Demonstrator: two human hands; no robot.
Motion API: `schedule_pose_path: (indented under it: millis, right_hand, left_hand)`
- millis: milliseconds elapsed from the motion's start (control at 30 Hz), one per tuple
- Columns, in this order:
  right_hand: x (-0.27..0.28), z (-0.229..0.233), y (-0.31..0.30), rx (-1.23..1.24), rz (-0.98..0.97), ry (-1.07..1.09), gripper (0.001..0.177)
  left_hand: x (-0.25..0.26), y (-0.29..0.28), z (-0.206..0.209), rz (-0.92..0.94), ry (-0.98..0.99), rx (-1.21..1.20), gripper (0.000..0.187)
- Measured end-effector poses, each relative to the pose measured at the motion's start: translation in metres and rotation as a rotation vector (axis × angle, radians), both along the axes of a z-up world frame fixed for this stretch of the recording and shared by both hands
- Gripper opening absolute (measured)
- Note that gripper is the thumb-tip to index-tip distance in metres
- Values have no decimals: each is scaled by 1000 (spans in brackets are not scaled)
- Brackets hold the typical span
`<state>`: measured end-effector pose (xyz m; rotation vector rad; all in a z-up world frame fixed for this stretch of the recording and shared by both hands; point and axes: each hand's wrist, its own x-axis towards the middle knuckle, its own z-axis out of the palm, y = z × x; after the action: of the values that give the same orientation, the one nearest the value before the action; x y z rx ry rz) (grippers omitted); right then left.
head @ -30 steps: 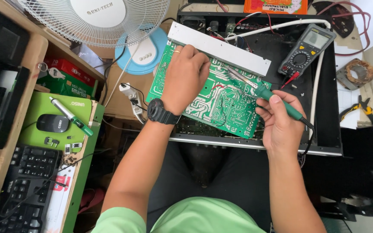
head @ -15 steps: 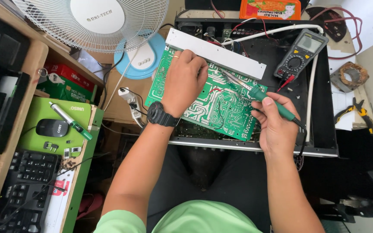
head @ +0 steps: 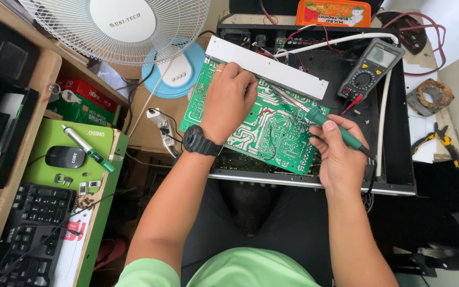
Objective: Soldering and desoldering components on a printed circuit board at a repair station.
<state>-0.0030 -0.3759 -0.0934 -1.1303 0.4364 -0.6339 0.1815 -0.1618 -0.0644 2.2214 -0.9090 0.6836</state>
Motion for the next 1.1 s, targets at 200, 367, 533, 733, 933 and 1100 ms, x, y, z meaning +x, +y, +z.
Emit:
schedule_pose_path:
  millis: [200,367,533,733,933,1100]
  right_hand:
    - [0,-1,-1,-4,5,1,33]
    - [1,-5,-2,-6,8,-1,35]
    - [1,-3,-1,-5,7,-1,35]
    - [1,-4,-1,-1,2,0,33]
    - [0,-2,1,-4,-5,-6,33]
    - [-1,-6,0,-47,0,-7,33]
  left_hand:
    - [-1,0,2,4,14,8,7]
    - [-1,0,3,-1,18,7,7]
    - [0,-1,0,-1,16,9,7]
    - [0,-1,1,-5,18,12,8]
    - [-1,-2,1,-4,26,16,7]
    - [-1,-3,1,-1,28,15,6]
